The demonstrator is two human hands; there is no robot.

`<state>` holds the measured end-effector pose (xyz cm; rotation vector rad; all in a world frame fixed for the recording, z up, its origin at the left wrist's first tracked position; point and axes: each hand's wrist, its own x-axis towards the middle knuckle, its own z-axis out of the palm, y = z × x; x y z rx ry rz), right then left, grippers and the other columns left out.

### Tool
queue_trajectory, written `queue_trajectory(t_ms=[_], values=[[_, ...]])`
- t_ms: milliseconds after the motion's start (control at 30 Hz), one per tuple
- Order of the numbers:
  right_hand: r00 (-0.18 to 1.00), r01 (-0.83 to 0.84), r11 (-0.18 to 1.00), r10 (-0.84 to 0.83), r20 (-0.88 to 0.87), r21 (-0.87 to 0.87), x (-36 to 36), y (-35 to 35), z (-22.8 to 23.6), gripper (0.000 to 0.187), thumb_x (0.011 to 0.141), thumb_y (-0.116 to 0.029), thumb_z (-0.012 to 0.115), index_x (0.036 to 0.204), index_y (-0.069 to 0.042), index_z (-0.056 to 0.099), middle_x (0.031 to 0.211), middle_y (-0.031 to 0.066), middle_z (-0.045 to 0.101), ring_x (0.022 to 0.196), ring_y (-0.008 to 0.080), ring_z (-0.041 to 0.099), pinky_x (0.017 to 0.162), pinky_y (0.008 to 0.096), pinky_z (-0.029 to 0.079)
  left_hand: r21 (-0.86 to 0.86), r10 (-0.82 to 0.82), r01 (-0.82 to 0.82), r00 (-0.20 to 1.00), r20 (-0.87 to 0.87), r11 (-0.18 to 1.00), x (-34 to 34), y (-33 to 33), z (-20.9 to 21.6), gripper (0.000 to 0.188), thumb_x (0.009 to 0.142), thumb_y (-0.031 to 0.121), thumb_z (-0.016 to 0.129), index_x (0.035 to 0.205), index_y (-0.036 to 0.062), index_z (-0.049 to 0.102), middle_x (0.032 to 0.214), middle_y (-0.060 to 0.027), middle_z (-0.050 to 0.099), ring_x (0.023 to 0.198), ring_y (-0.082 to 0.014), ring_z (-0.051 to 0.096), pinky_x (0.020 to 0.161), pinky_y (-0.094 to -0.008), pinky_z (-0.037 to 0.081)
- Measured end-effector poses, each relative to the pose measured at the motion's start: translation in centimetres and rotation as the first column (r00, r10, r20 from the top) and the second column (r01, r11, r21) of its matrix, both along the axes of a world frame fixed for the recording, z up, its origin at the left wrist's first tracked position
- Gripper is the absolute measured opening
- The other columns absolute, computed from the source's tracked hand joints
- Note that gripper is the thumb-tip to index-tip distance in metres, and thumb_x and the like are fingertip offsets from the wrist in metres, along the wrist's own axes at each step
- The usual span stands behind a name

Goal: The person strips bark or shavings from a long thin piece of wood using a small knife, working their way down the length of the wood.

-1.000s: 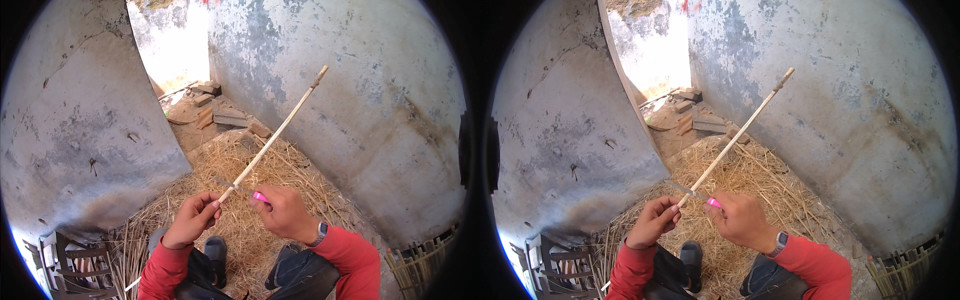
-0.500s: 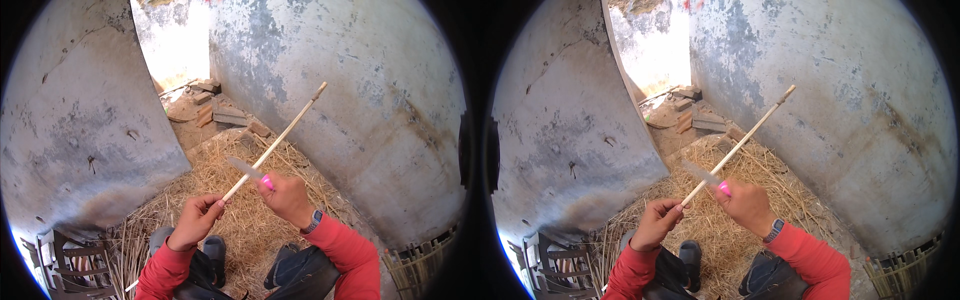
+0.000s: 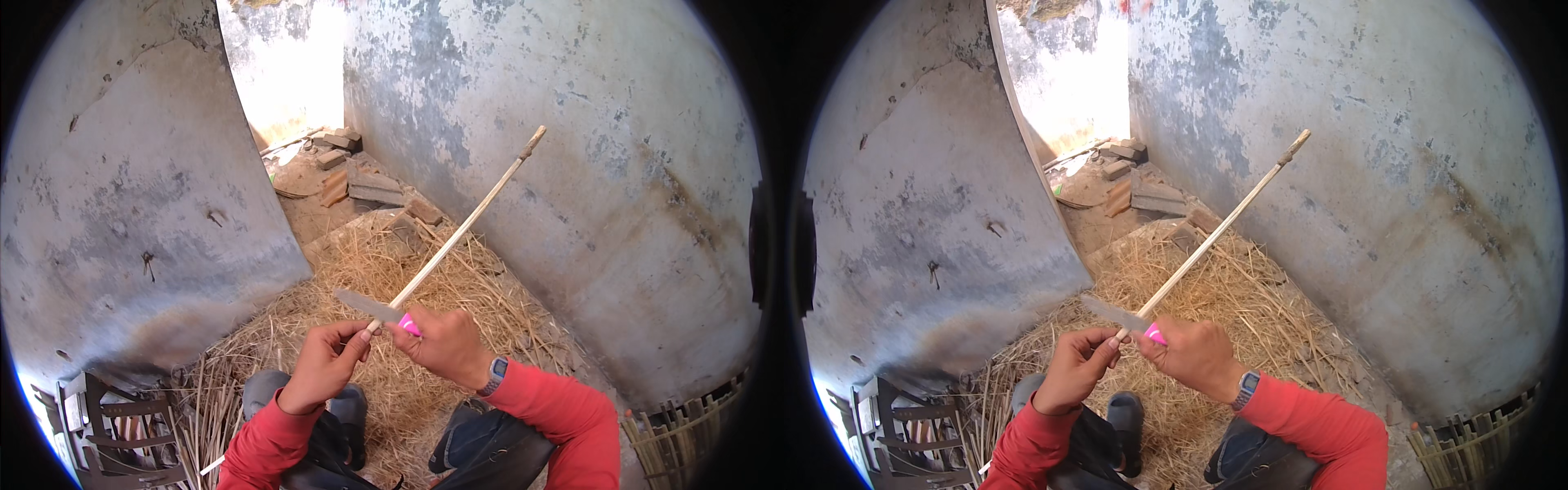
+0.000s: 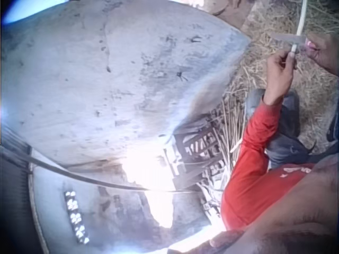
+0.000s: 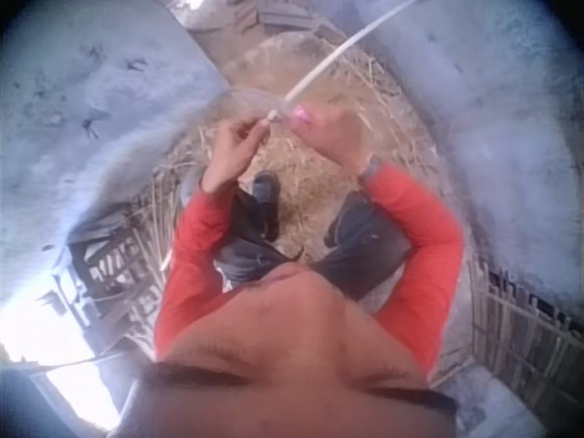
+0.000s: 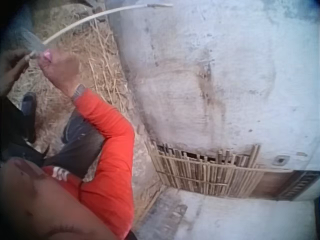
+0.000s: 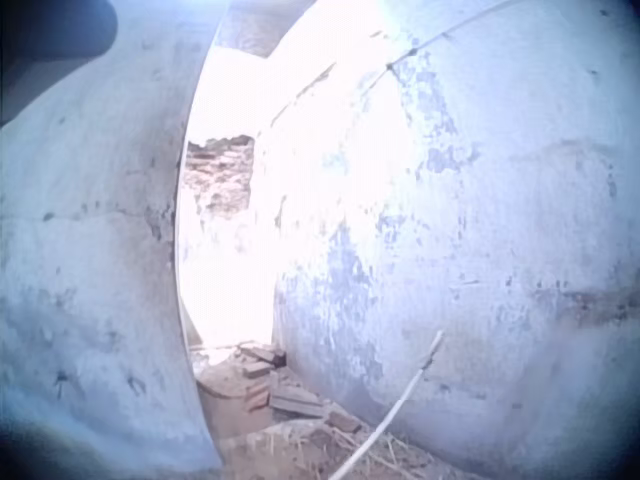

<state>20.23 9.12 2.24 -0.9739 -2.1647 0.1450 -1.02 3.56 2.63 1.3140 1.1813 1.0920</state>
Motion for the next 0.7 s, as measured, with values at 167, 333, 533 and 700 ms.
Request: queue_trajectory(t_ms=[167,333,533,700], values=[[0.988,0.153,0.988,-0.151,-0.043,0.032,2.4,3.6,0.4,0.041,0.098,-0.043,0.066,0.078,-0.008,0.061,0.053,0.0121,0.058,0.044,0.0319,0.061,0.042,0.0436,0.047,0.0,-0.002,0.002,1.0,-0.026,1.0,-0.7,-0.2,0.1,0.021,0.104,0.012,0.06,0.112,-0.0029,0.073,0.077,0.0021,0.063,0.07,-0.0041,0.052,0.061,-0.0212,0.04],[1.0,-0.016,1.0,0.016,-0.017,-0.019,0.5,0.5,0.0,0.043,0.099,-0.039,0.066,0.072,-0.007,0.056,0.053,0.0126,0.055,0.043,0.0318,0.057,0.042,0.041,0.044,0.005,0.014,-0.014,1.0,-0.006,1.0,-0.6,-0.3,-0.4,0.021,0.104,0.012,0.06,0.112,-0.0034,0.073,0.076,0.0017,0.063,0.07,-0.0045,0.053,0.063,-0.0214,0.042],[0.997,0.062,0.997,-0.059,-0.044,0.051,1.1,2.3,0.2,0.041,0.101,-0.041,0.063,0.076,-0.008,0.059,0.054,0.0113,0.058,0.045,0.0297,0.062,0.042,0.0415,0.047,-0.062,0.013,-0.01,0.999,0.045,0.998,-1.2,-0.5,0.9,0.022,0.104,0.013,0.061,0.113,-0.0026,0.073,0.074,0.0024,0.06,0.067,-0.0042,0.05,0.06,-0.0215,0.04],[0.986,0.117,0.992,-0.11,-0.129,0.051,2.0,3.3,0.4,0.044,0.1,-0.042,0.064,0.073,-0.008,0.057,0.055,0.011,0.058,0.045,0.0285,0.06,0.042,0.0402,0.046,-0.165,-0.048,0.068,0.991,0.122,0.984,-2.2,-0.3,1.2,0.025,0.106,0.018,0.059,0.115,-0.0009,0.073,0.072,0.0042,0.055,0.059,-0.0023,0.043,0.053,-0.02,0.032]])
